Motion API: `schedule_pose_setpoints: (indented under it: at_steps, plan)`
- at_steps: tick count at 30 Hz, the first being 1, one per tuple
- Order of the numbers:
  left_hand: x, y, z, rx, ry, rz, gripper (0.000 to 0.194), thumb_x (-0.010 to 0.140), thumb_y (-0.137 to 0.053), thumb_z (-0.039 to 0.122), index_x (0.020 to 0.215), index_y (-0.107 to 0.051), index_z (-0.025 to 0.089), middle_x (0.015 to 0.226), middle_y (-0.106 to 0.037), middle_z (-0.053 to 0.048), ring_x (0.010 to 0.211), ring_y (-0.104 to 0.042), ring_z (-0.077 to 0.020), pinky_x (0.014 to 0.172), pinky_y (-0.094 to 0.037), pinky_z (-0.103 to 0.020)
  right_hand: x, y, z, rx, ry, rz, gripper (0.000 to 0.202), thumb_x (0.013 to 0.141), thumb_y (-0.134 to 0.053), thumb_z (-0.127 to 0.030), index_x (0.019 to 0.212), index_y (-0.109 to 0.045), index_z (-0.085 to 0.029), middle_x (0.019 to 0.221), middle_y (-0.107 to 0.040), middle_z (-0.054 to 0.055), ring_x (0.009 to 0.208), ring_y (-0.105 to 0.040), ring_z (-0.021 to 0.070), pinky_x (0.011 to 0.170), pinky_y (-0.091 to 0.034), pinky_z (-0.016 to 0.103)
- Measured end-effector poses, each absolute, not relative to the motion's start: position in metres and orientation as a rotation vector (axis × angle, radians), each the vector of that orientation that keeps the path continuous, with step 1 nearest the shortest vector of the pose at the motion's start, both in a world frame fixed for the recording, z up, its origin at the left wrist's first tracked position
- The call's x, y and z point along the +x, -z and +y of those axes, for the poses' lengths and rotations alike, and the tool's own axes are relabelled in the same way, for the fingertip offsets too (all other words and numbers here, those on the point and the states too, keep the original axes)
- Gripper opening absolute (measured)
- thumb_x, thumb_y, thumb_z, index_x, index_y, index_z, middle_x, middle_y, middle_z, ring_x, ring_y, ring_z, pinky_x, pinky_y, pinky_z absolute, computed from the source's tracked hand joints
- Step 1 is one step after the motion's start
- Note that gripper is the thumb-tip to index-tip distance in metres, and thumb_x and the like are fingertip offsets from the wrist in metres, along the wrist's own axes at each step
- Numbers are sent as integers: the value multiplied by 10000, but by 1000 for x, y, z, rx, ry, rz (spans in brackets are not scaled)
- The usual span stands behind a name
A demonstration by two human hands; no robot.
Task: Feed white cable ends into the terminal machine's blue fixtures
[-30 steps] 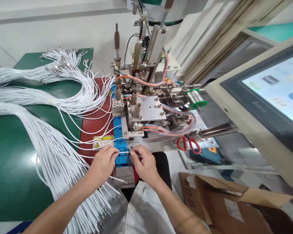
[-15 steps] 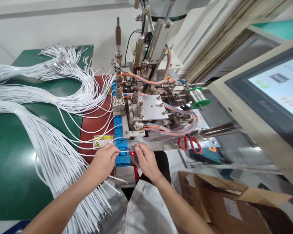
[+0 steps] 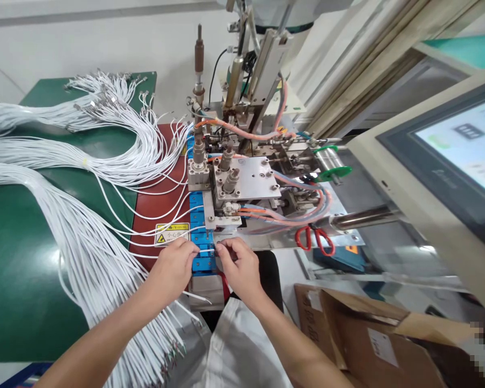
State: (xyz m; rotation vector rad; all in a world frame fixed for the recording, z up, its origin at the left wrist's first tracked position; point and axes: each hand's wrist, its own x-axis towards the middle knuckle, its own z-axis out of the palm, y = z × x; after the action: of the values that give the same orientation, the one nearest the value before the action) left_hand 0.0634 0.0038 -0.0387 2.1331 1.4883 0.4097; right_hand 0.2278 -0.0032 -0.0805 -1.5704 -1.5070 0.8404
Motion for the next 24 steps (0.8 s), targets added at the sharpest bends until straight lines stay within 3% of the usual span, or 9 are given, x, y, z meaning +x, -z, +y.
schedule_pose_setpoints:
  at_steps: [11, 18, 24]
  plan:
    - [65, 40, 3, 2180, -386, 1497, 208, 842, -391, 86, 844, -588, 154, 799, -581, -61, 785, -571, -176, 749, -469, -319, 225, 90, -5, -1648, -949, -1518, 348, 886, -330, -372, 583, -405, -217, 514, -439, -32, 483, -432, 127, 468, -314, 229]
    - [64, 40, 3, 2203, -339, 1479, 227, 840, -374, 68, 858, -585, 151, 815, -568, -64, 789, -561, -179, 755, -463, -317, 216, 100, -4, -1608, -890, -1493, 370, 880, -325, -377, 546, -285, -222, 473, -311, -61, 439, -330, 102, 450, -272, 227]
    - [67, 36, -1, 2314, -152, 1515, 258, 802, -365, 26, 860, -585, 146, 822, -555, -73, 760, -533, -196, 726, -459, -343, 215, 103, -1, -1516, -962, -1421, 354, 866, -338, -361, 548, -278, -217, 478, -289, -71, 443, -298, 85, 440, -268, 217]
